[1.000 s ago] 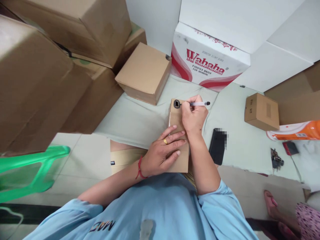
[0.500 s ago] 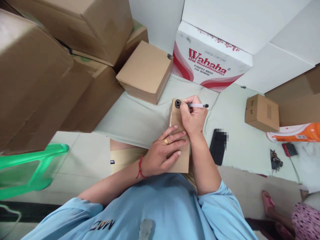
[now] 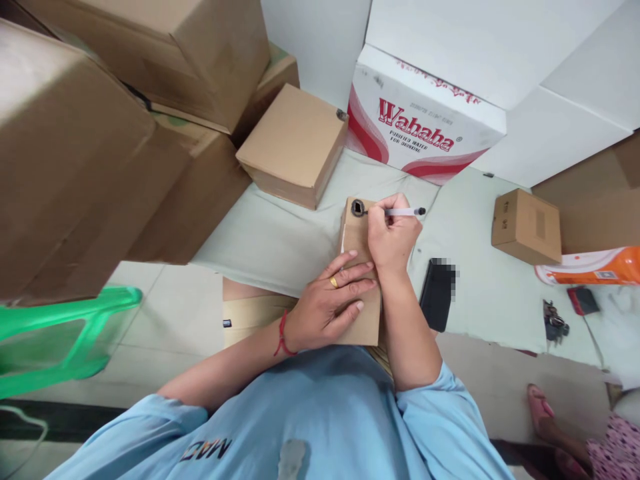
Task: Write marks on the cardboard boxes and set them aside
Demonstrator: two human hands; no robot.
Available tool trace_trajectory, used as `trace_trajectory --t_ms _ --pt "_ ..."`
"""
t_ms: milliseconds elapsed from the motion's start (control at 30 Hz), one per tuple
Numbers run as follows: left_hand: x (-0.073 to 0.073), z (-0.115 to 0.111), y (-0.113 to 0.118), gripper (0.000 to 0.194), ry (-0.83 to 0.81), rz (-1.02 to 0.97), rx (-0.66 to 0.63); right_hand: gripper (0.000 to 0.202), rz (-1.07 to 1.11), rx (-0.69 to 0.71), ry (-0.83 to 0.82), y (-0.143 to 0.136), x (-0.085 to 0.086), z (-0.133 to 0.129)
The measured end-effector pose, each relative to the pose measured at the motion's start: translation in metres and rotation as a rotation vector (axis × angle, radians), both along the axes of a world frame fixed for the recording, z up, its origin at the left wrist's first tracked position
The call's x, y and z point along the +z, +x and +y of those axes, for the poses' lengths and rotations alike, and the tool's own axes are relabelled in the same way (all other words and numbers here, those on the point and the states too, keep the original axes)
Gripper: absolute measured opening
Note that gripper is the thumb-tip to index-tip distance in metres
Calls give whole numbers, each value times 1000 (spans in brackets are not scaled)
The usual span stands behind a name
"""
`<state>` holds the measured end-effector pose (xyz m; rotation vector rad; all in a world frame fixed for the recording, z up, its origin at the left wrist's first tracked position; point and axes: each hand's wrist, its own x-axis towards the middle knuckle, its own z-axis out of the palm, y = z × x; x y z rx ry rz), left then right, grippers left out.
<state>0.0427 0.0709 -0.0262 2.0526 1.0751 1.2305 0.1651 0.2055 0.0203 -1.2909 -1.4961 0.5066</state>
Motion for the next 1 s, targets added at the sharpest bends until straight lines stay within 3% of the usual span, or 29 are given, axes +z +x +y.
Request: trace_trajectory --t_ms 133,200,300,400,500,567,633,733,867,1000 --pt "1 0 -1 38 -12 14 -1 8 85 -80 150 17 -10 0" --pt "1 0 -1 37 -1 17 1 19 7 -136 166 40 -19 -1" --pt "1 1 0 36 22 15 14 28 -354 -139 76 85 -35 -7" --pt "0 1 1 36 32 9 28 34 -825 -19 -135 123 -50 -20" --pt "0 1 2 36 37 7 37 52 -1033 85 -299 148 -62 -39" --pt "-1 0 2 36 39 8 42 60 -1039 12 -332 162 -67 -55" --pt "-1 0 2 36 42 11 45 77 -1011 -177 -375 174 -70 -72" --pt "-1 0 1 37 49 23 45 105 -977 -391 -568 187 -73 -101" --pt "-2 1 1 37 56 26 39 109 -980 -416 -749 185 -76 -126" --pt "-3 2 2 37 59 29 39 102 -851 -484 -843 180 -75 -121"
